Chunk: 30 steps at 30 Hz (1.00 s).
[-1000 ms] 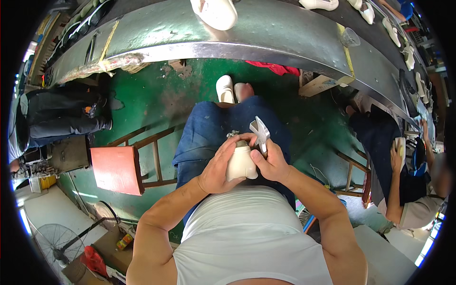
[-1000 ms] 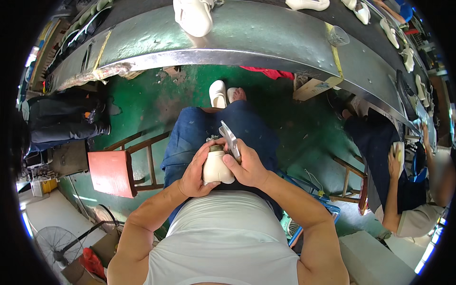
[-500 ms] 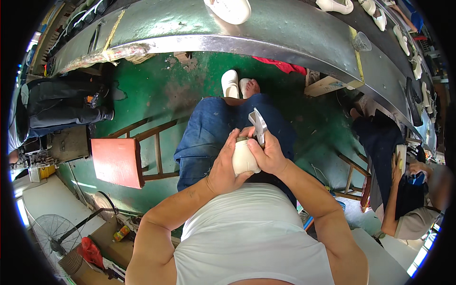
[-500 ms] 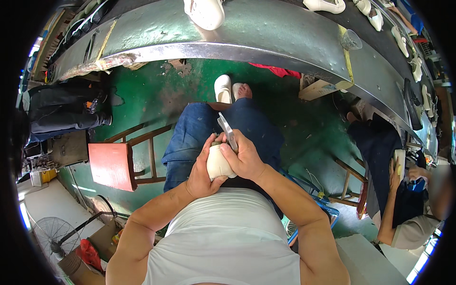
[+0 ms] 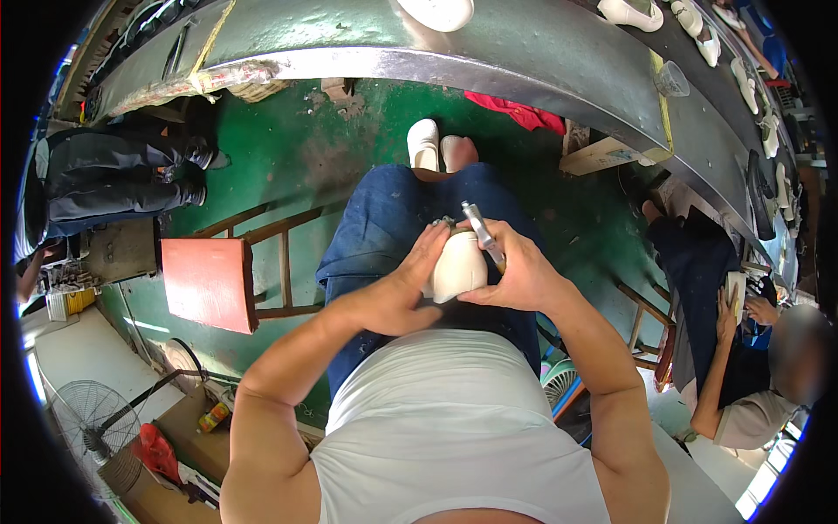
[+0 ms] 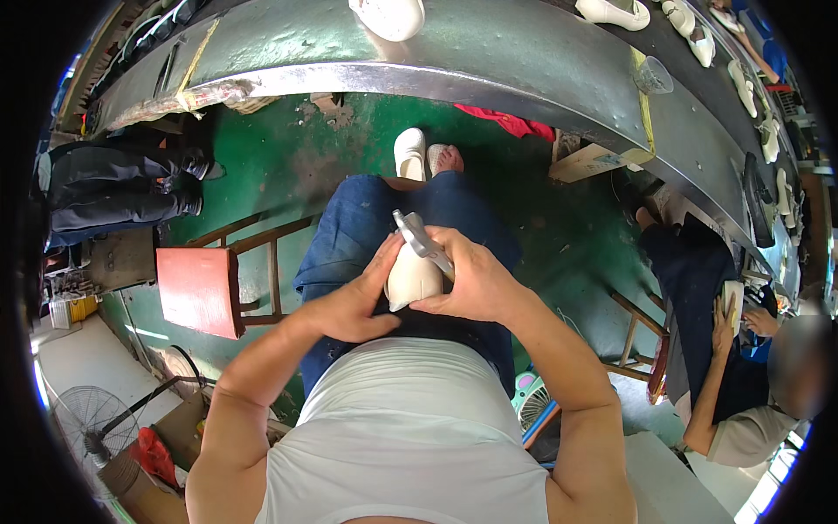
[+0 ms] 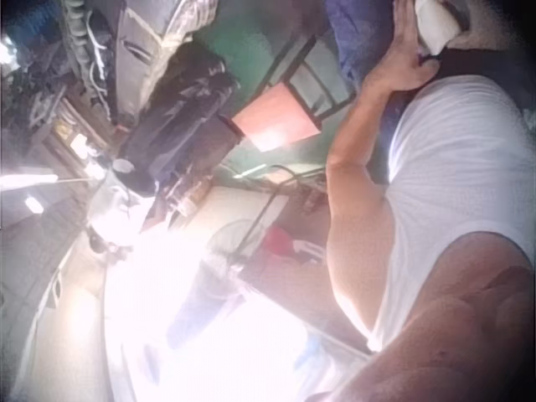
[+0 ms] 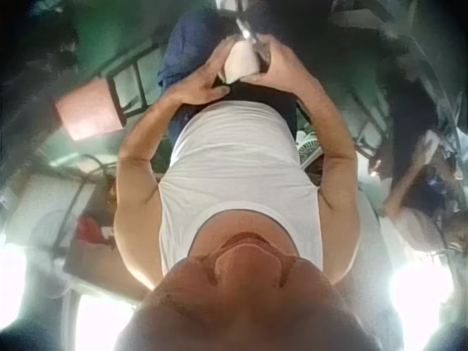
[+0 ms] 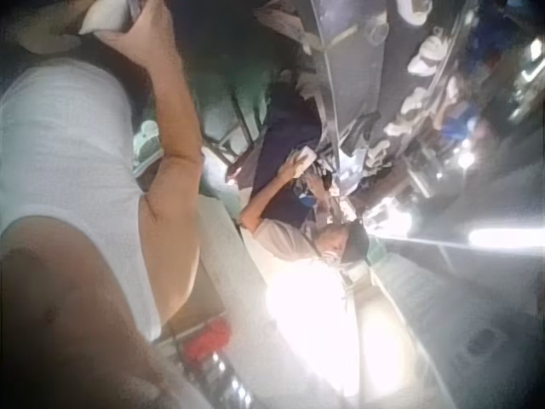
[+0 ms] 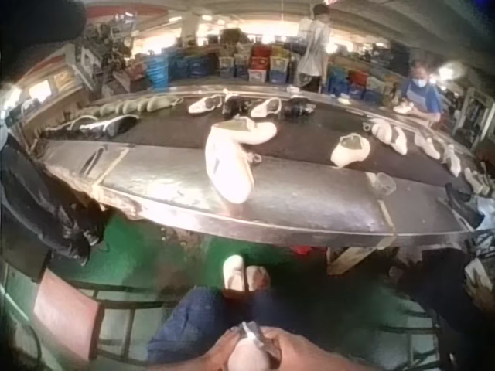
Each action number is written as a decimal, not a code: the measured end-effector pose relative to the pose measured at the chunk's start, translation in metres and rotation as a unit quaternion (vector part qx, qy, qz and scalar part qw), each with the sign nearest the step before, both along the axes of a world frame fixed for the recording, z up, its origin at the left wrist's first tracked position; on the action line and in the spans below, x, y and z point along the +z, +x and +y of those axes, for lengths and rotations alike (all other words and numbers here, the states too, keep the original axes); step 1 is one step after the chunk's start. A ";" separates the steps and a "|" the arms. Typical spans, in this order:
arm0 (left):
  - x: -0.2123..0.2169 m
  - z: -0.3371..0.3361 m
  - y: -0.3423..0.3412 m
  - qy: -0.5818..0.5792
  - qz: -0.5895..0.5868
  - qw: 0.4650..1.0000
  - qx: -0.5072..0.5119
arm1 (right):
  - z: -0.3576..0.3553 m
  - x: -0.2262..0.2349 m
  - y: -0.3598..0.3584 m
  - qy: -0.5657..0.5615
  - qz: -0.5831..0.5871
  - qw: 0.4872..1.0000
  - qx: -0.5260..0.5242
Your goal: The person is trimming and finishing the soles of newly constructed shoes at a factory workbench using a pair of specialized pliers and cutters.
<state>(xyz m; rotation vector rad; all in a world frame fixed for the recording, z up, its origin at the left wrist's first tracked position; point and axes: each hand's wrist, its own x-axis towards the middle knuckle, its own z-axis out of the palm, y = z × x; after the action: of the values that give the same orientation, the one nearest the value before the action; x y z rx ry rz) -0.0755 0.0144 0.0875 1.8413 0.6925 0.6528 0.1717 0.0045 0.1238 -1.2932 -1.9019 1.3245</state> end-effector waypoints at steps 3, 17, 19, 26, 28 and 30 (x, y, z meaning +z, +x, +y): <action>-0.017 0.012 -0.023 -0.166 0.074 0.980 -0.083 | -0.005 -0.006 0.005 0.006 0.015 1.000 -0.016; -0.029 0.081 -0.011 -0.388 -0.001 0.921 0.033 | -0.001 -0.034 0.037 -0.122 0.306 0.927 -0.180; -0.018 0.048 0.002 -0.286 -0.025 0.958 -0.024 | 0.012 -0.032 0.043 -0.141 0.238 0.930 -0.244; -0.042 -0.001 0.041 -0.063 0.070 0.982 0.161 | 0.024 -0.062 0.014 -0.240 0.192 0.894 -0.325; -0.048 0.005 0.036 -0.271 0.130 0.939 0.168 | -0.002 -0.088 0.005 -0.229 0.180 0.897 -0.331; -0.066 0.004 0.032 -0.222 0.137 0.943 0.208 | -0.018 -0.066 -0.008 -0.310 0.114 0.890 -0.314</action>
<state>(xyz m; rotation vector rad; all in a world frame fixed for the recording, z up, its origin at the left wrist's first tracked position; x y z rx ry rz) -0.0435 0.0186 0.0219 1.3818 1.3231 0.4542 0.1634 -0.0130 0.0575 -1.7497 -0.7775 1.6588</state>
